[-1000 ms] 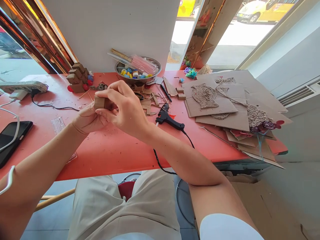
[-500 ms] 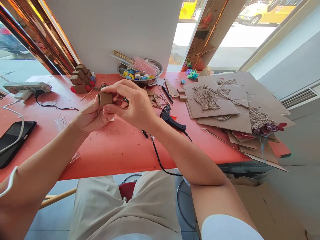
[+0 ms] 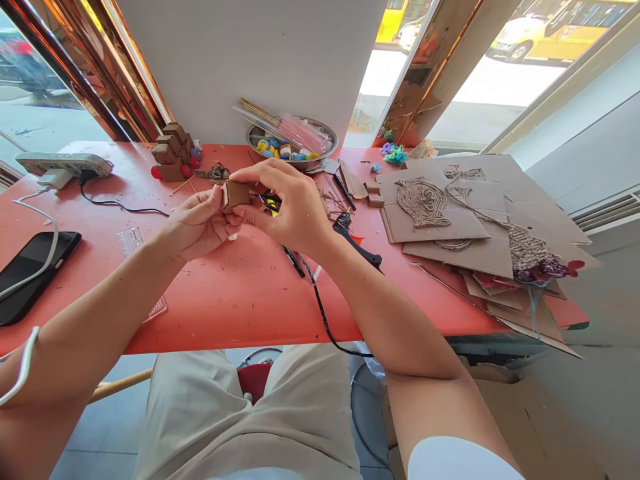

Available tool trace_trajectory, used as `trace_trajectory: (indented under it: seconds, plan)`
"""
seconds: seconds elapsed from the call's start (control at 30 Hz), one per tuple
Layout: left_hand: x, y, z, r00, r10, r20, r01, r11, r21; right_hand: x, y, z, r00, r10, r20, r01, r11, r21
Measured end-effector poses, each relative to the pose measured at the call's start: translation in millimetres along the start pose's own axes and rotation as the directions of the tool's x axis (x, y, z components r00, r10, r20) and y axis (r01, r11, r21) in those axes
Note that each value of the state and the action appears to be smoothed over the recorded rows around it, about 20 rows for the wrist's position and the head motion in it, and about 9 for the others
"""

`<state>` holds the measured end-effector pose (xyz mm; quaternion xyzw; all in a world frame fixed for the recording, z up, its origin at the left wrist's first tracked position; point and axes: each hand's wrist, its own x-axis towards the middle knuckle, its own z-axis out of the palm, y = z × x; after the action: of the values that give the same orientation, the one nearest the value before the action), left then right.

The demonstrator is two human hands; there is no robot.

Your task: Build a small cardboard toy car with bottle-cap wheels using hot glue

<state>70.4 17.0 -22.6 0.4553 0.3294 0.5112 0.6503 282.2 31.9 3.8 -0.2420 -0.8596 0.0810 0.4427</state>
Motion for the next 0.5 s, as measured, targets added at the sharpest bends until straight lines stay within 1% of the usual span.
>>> trace_trajectory:
  seconds: [0.1,0.2,0.33,0.5]
  plan:
    - [-0.6,-0.2,2.7,0.999,0.007,0.032,-0.007,1.000,0.013,-0.3,1.2,-1.0,1.000,-0.009,0.006,0.009,1.000,-0.023]
    - [-2.3,1.4,8.5,0.997,0.039,0.060,-0.038,0.999,-0.007,-0.5,3.5,-1.0,0.999,-0.036,0.009,0.037,0.999,-0.028]
    - [-4.4,5.5,15.5,0.996,0.073,0.041,-0.070,0.995,-0.065,-0.7,6.5,-0.5,0.998,-0.060,0.004,0.060,0.998,-0.010]
    - [-4.1,8.7,16.6,0.999,0.053,0.005,-0.053,0.993,-0.108,-0.9,10.4,-2.1,0.997,-0.076,0.006,0.076,0.997,-0.020]
